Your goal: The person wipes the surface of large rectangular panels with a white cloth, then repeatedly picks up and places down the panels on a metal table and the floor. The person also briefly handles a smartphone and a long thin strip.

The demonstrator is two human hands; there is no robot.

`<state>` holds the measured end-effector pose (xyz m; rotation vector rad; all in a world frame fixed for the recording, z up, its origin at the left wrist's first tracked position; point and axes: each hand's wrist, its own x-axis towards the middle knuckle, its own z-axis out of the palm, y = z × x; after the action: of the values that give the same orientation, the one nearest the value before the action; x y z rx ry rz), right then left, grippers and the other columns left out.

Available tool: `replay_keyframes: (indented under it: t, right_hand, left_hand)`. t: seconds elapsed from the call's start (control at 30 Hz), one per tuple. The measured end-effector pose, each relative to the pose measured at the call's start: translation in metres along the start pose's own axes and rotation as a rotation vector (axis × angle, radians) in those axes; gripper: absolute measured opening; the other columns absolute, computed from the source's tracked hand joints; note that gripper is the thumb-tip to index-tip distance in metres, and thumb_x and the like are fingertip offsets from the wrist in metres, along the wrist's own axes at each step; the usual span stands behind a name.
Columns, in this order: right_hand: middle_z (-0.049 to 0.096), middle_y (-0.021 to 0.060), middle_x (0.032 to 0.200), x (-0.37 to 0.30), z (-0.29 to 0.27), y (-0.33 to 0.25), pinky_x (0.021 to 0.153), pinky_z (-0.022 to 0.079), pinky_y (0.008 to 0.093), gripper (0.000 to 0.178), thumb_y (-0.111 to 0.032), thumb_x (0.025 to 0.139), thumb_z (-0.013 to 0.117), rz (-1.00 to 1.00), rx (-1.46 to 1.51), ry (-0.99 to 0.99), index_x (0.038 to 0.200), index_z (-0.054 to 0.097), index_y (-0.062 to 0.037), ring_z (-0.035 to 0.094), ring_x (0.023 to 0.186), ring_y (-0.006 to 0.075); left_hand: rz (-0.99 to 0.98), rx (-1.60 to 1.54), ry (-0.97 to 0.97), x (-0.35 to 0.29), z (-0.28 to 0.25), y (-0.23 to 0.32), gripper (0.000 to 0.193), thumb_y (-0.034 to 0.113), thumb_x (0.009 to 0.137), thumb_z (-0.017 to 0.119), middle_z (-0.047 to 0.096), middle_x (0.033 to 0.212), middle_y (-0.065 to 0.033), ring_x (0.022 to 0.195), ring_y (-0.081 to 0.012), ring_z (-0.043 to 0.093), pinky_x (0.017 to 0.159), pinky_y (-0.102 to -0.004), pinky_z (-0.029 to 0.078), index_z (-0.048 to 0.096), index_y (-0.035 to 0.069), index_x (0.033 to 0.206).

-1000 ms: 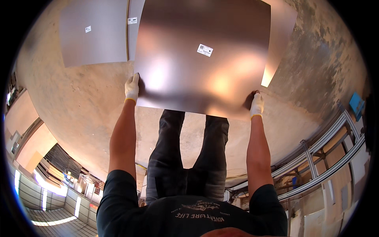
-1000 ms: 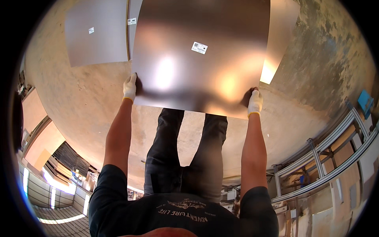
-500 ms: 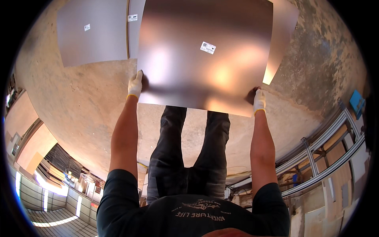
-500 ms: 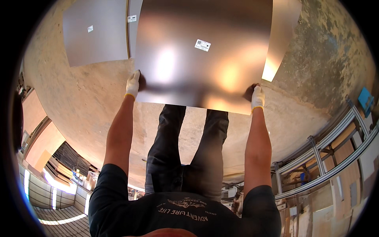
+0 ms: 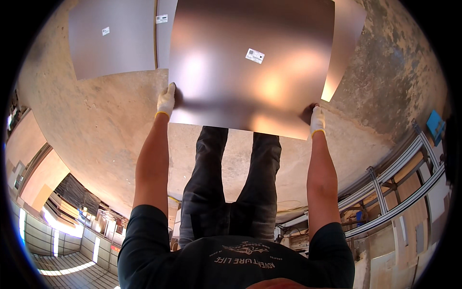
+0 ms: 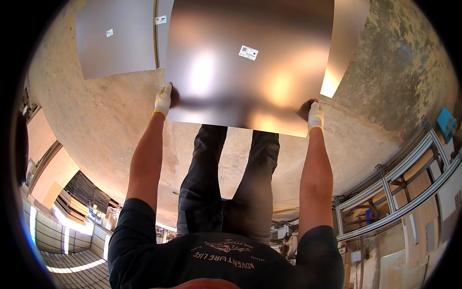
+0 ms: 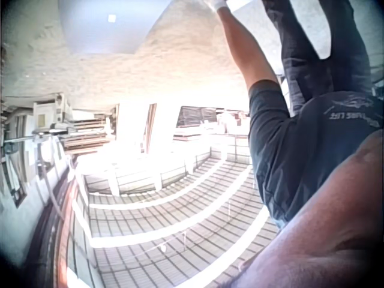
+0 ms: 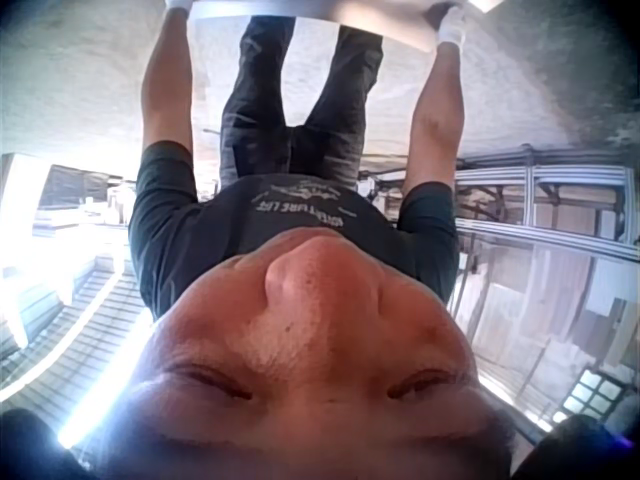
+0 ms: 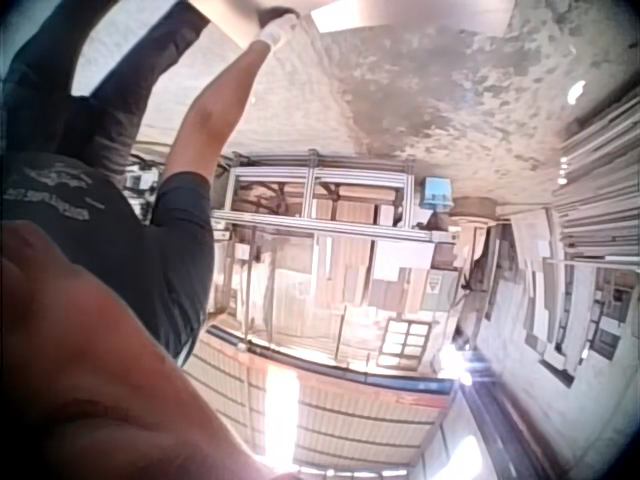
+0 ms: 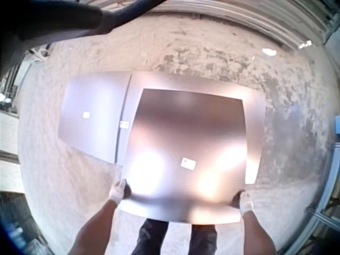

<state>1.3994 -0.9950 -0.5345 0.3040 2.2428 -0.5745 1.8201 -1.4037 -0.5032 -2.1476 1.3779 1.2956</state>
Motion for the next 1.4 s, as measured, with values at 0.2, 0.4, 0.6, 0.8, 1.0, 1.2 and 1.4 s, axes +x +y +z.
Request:
replay_keyframes:
  t: [0.2, 0.4, 0.6, 0.8, 1.0, 1.2, 1.4]
  right_hand:
    - [0.071, 0.0051, 0.101, -0.009, 0.006, -0.016, 0.091, 0.045, 0.0334, 0.042, -0.037, 0.096, 0.045, 0.013, 0.036, -0.012, 0.101, 0.072, -0.0061, 0.062, 0.099, 0.0187]
    - [0.069, 0.0035, 0.104, -0.002, -0.01, -0.013, 0.092, 0.043, 0.0323, 0.044, -0.041, 0.096, 0.046, 0.101, 0.032, -0.047, 0.104, 0.072, -0.0066, 0.059, 0.1, 0.0168]
    - [0.067, 0.0002, 0.1, -0.005, -0.026, -0.023, 0.091, 0.043, 0.029, 0.036, -0.038, 0.098, 0.05, -0.074, 0.064, -0.071, 0.104, 0.07, -0.0085, 0.057, 0.098, 0.0124]
    - [0.067, 0.0183, 0.117, -0.077, -0.06, -0.101, 0.098, 0.044, 0.0376, 0.059, -0.045, 0.09, 0.05, -0.027, -0.181, 0.108, 0.118, 0.066, 0.0053, 0.061, 0.11, 0.0271]
    - [0.069, 0.0147, 0.109, -0.111, -0.13, -0.201, 0.091, 0.046, 0.0354, 0.058, -0.044, 0.089, 0.055, -0.165, -0.223, 0.031, 0.113, 0.067, 0.0072, 0.062, 0.101, 0.0234]
    - [0.07, 0.0146, 0.101, -0.092, -0.168, -0.285, 0.083, 0.048, 0.0369, 0.054, -0.042, 0.089, 0.055, -0.304, -0.418, 0.019, 0.109, 0.068, 0.007, 0.063, 0.091, 0.023]
    - [0.071, 0.0164, 0.097, -0.046, -0.125, -0.265, 0.082, 0.047, 0.0386, 0.051, -0.038, 0.087, 0.051, -0.328, -0.263, 0.008, 0.102, 0.07, 0.0075, 0.062, 0.088, 0.0247]
  left_hand:
    - [0.072, 0.032, 0.078, -0.003, -0.006, -0.003, 0.063, 0.059, 0.091, 0.053, 0.068, 0.102, -0.0126, 0.098, -0.0232, 0.061, 0.09, -0.0352, 0.047, 0.066, 0.003, 0.118]
    - [0.046, 0.0, 0.027, -0.013, -0.012, 0.014, 0.063, 0.058, 0.091, 0.054, 0.068, 0.099, -0.0119, 0.095, -0.0221, 0.062, 0.088, -0.0358, 0.047, 0.067, 0.001, 0.115]
    - [0.001, -0.153, 0.01, -0.015, -0.049, 0.01, 0.065, 0.059, 0.085, 0.064, 0.068, 0.085, -0.0088, 0.078, -0.0171, 0.061, 0.074, -0.0323, 0.048, 0.07, -0.004, 0.102]
    - [0.081, -0.151, 0.0, -0.071, -0.088, 0.074, 0.058, 0.047, 0.085, 0.064, 0.072, 0.094, -0.02, 0.09, -0.0274, 0.069, 0.083, -0.0376, 0.05, 0.069, -0.006, 0.108]
    - [-0.008, -0.209, -0.018, -0.175, -0.132, 0.098, 0.052, 0.043, 0.084, 0.062, 0.071, 0.097, -0.026, 0.095, -0.0369, 0.07, 0.085, -0.0427, 0.052, 0.07, -0.003, 0.105]
    - [-0.131, -0.377, 0.073, -0.229, -0.068, 0.048, 0.052, 0.043, 0.083, 0.063, 0.069, 0.1, -0.028, 0.1, -0.0387, 0.067, 0.088, -0.0426, 0.051, 0.07, -0.003, 0.107]
    - [0.029, -0.198, 0.238, -0.153, -0.086, 0.096, 0.056, 0.046, 0.081, 0.064, 0.068, 0.093, -0.0315, 0.095, -0.0417, 0.068, 0.085, -0.0459, 0.051, 0.07, -0.009, 0.093]
